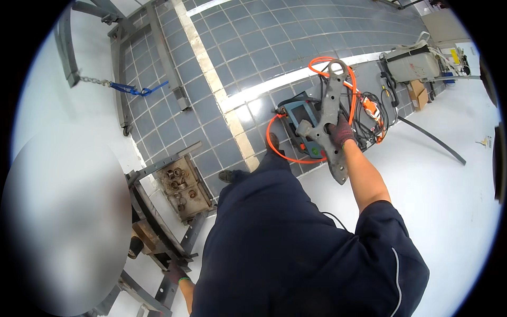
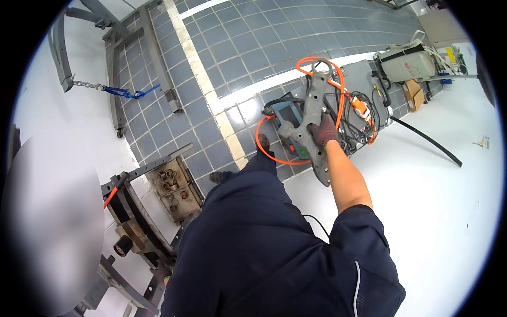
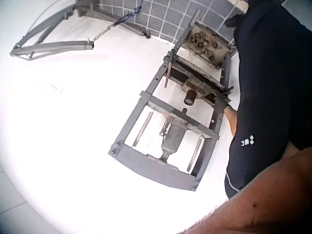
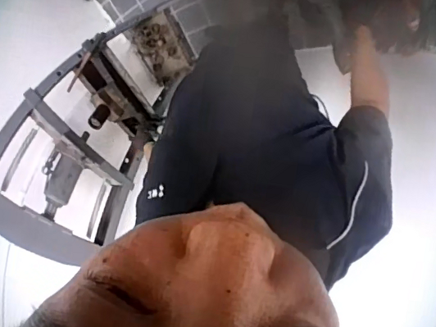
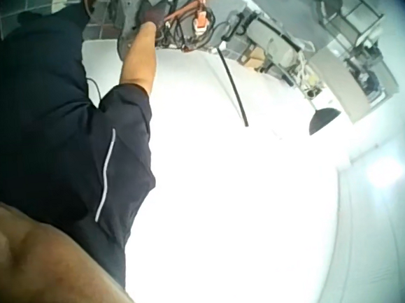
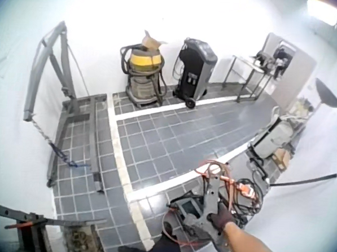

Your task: The person uses a pneumatic tool to clean a metal bracket, then removes a cylindrical component from a press. They retrieve a new cylindrical part from a box, unwrap it, and install it into the bracket. Finally, they place the assembled bracket back into the press.

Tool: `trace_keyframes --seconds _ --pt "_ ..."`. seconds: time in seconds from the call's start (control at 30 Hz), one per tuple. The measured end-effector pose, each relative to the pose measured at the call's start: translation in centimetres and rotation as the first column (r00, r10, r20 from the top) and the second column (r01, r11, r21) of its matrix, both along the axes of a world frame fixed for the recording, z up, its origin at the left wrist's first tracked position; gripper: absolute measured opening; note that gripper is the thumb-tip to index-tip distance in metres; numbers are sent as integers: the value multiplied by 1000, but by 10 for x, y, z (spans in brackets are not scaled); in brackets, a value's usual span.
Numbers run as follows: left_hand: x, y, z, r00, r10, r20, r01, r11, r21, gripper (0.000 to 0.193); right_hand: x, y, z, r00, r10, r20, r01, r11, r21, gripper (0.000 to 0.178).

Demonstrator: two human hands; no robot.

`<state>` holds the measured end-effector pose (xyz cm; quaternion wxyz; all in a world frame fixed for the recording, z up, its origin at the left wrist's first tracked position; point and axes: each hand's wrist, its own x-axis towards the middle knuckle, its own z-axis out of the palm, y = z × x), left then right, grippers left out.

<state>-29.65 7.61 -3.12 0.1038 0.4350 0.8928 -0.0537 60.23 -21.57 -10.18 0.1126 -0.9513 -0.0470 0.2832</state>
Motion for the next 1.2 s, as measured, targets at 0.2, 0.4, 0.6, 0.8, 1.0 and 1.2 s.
trace_keyframes --seconds 0.2,0.4,0.6,0.8,1.0,1.2 --pt "94 -69 8 916 197 350 -68 935 -348 100 97 -73 -70 979 -199 54 191 974 120 77" --pt "165 -64 48 856 266 444 -79 915 -396 94 135 -100 -101 926 -360 -118 376 910 173 76" --pt "193 -53 78 850 259 459 -78 923 -378 89 141 -111 -118 917 -386 -99 398 874 278 80" --pt "208 -53 84 841 271 469 -83 920 -383 84 151 -132 -167 921 -384 -70 388 885 258 75" --pt "212 -62 87 832 285 476 -104 923 -370 78 146 -96 -106 898 -422 -127 441 855 274 62" --pt "209 -71 90 823 301 481 -120 921 -370 73 148 -99 -115 883 -444 -153 470 840 272 64"
